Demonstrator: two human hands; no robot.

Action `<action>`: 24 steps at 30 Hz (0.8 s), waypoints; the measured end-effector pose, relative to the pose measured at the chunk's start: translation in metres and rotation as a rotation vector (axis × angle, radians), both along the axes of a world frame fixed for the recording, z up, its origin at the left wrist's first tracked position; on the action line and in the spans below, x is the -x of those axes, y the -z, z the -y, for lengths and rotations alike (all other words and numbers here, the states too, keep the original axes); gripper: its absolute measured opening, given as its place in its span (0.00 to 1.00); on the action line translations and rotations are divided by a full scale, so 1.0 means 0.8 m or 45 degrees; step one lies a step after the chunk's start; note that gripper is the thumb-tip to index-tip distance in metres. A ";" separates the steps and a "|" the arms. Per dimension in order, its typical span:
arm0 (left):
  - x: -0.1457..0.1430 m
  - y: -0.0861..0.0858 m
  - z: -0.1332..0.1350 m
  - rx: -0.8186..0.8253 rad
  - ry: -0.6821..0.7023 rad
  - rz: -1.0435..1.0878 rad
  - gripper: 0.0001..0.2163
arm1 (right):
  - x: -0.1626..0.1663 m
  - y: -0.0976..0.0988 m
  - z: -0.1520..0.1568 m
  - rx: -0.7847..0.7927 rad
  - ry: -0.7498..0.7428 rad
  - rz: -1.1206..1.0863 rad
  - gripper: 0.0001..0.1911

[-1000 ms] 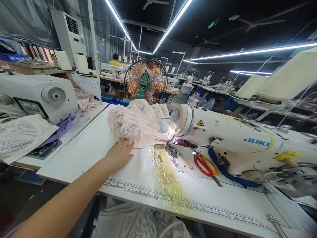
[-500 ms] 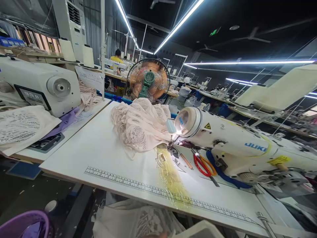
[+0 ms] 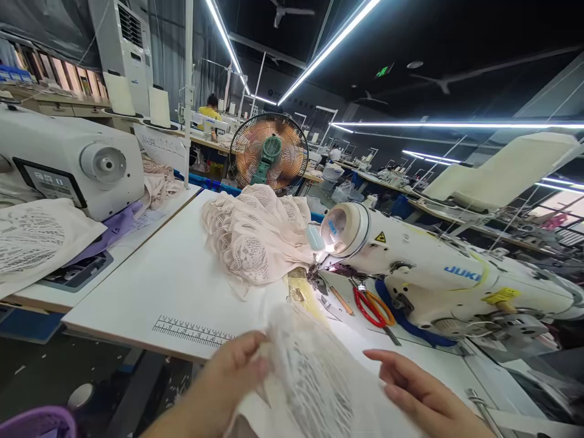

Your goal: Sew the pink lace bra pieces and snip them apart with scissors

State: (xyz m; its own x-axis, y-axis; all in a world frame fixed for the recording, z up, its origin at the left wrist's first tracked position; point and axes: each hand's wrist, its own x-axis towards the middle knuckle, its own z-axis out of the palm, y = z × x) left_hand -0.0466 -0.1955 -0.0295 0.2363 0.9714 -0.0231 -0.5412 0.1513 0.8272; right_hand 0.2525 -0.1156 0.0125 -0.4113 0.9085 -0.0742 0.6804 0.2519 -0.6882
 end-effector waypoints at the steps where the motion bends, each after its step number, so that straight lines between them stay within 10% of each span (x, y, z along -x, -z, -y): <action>1: 0.015 -0.009 -0.007 0.043 -0.088 0.038 0.22 | 0.012 0.002 -0.010 -0.005 -0.073 -0.013 0.20; 6: 0.088 -0.032 -0.043 0.008 -0.363 -0.358 0.19 | 0.081 0.022 -0.062 -0.458 -0.405 0.363 0.10; 11: 0.152 -0.041 -0.087 -0.152 -0.667 -1.617 0.14 | 0.131 0.038 -0.095 -0.714 -0.235 0.536 0.11; 15: 0.125 -0.053 -0.102 -0.590 -1.141 -2.316 0.12 | 0.143 0.046 -0.102 -0.792 -0.100 0.620 0.11; 18: 0.049 -0.047 -0.112 -1.133 -0.659 -2.191 0.12 | 0.141 0.051 -0.101 -0.811 -0.085 0.657 0.11; 21: -0.022 -0.023 -0.140 -1.243 -0.063 -2.143 0.13 | 0.132 0.056 -0.097 -0.826 -0.138 0.653 0.11; 24: -0.051 0.004 -0.178 -1.331 0.039 -2.155 0.16 | 0.119 0.066 -0.093 -0.843 -0.220 0.611 0.16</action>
